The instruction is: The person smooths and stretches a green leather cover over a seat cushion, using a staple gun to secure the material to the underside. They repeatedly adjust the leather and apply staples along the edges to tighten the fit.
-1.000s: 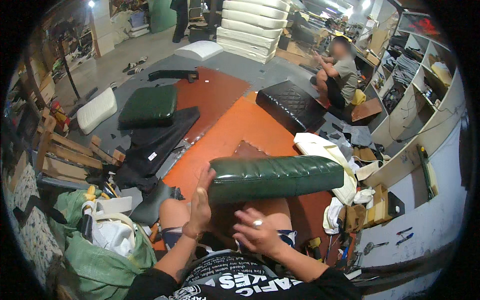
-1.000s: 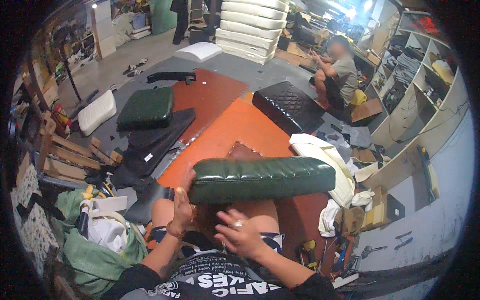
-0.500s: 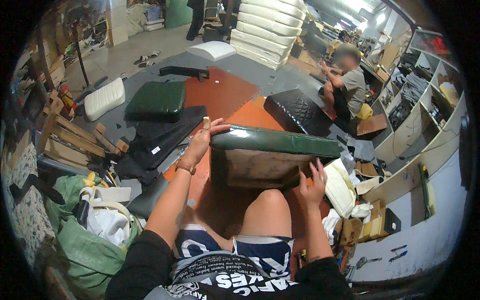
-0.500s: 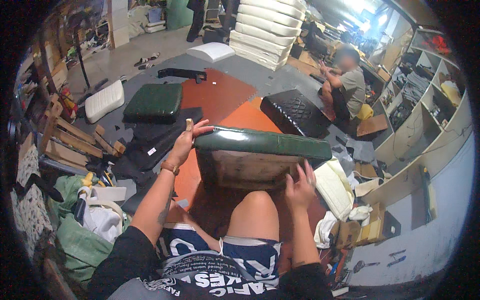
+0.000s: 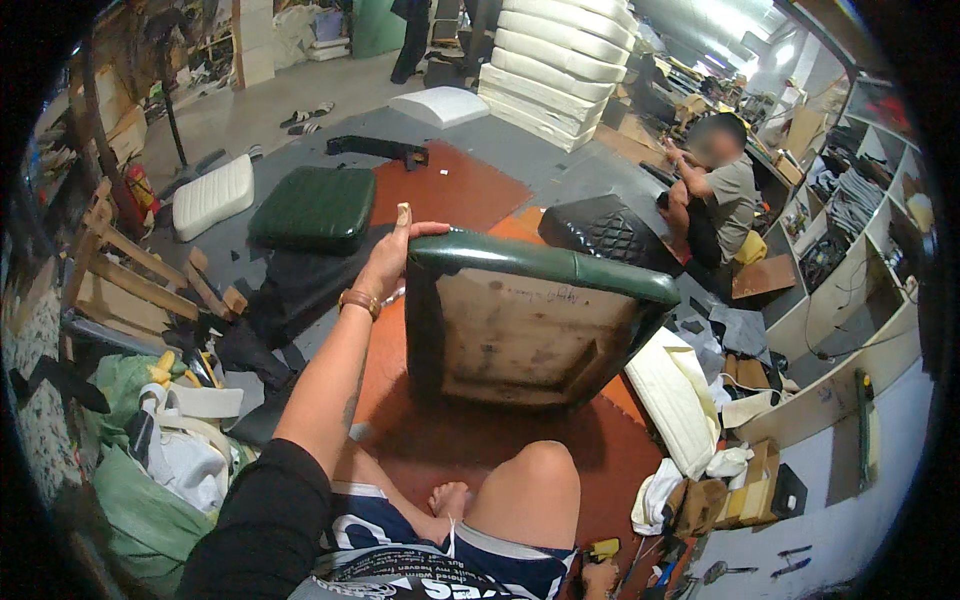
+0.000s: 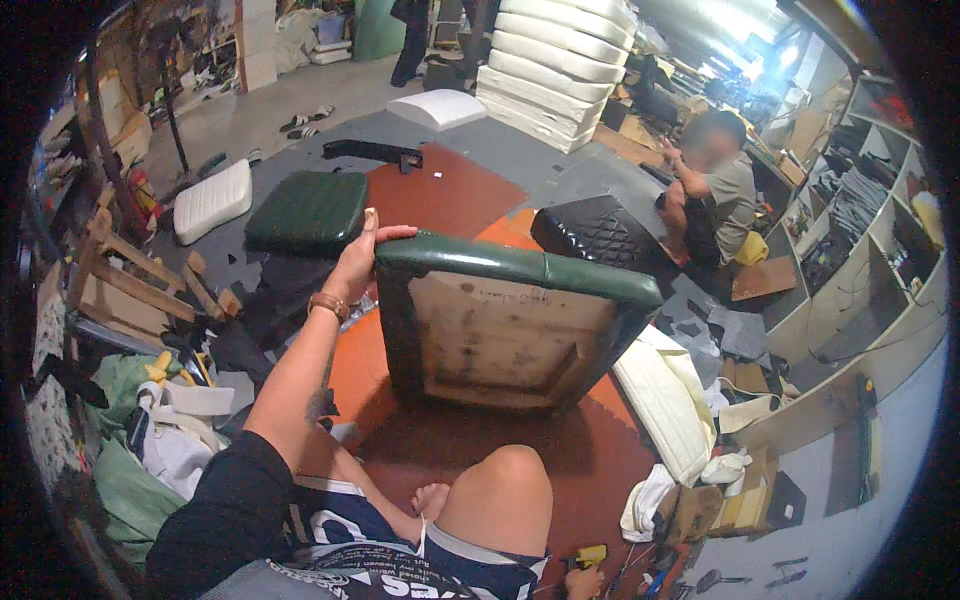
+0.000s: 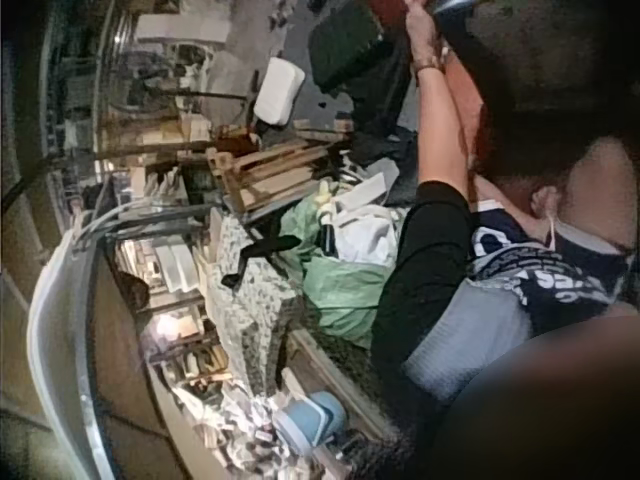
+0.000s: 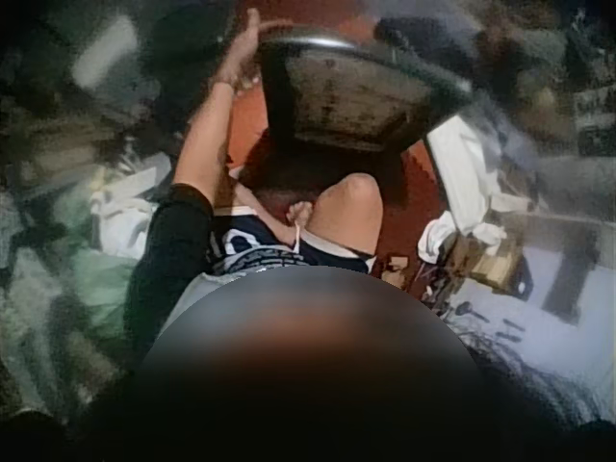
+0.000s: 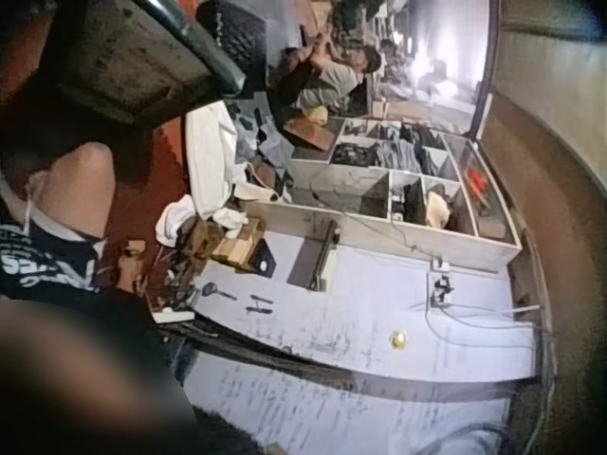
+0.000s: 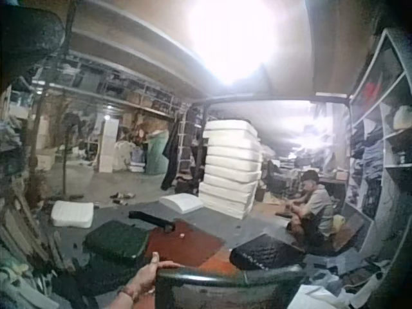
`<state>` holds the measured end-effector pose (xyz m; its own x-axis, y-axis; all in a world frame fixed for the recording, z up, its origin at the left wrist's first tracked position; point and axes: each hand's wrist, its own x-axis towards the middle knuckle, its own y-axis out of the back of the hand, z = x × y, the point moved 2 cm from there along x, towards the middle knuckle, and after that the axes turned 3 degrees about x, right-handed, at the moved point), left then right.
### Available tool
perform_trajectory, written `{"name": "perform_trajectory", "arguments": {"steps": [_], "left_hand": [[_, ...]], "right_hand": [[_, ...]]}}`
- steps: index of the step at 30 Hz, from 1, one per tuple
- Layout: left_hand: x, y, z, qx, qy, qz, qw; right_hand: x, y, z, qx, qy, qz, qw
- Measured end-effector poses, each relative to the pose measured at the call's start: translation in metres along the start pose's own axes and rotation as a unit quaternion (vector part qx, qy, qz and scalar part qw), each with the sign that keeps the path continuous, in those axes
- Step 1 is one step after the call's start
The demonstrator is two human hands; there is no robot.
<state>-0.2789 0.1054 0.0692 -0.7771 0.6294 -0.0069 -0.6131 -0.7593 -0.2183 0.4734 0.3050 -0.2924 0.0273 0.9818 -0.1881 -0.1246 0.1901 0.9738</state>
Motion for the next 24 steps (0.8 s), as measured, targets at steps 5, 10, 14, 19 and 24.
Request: {"name": "perform_trajectory", "arguments": {"steps": [5, 10, 14, 19, 24], "left_hand": [[0.02, 0.008, -0.006, -0.003, -0.03, 0.01, 0.999], [0.049, 0.013, -0.028, 0.073, -0.102, 0.043, 0.991], [0.053, 0.022, -0.042, 0.087, -0.158, 0.093, 0.979], [0.05, 0.017, -0.036, 0.053, -0.122, 0.04, 0.99], [0.039, 0.021, -0.032, 0.123, -0.136, 0.046, 0.982]], "right_hand": [[0.013, 0.007, -0.007, 0.036, 0.05, -0.103, 0.993], [0.039, 0.011, 0.001, 0.119, 0.107, -0.278, 0.947], [0.069, 0.07, -0.085, 0.172, 0.237, -0.336, 0.895], [-0.015, 0.287, -0.263, 0.571, 0.387, -0.102, 0.717], [-0.108, 0.397, -0.404, 0.515, 0.525, -0.093, 0.671]]}}
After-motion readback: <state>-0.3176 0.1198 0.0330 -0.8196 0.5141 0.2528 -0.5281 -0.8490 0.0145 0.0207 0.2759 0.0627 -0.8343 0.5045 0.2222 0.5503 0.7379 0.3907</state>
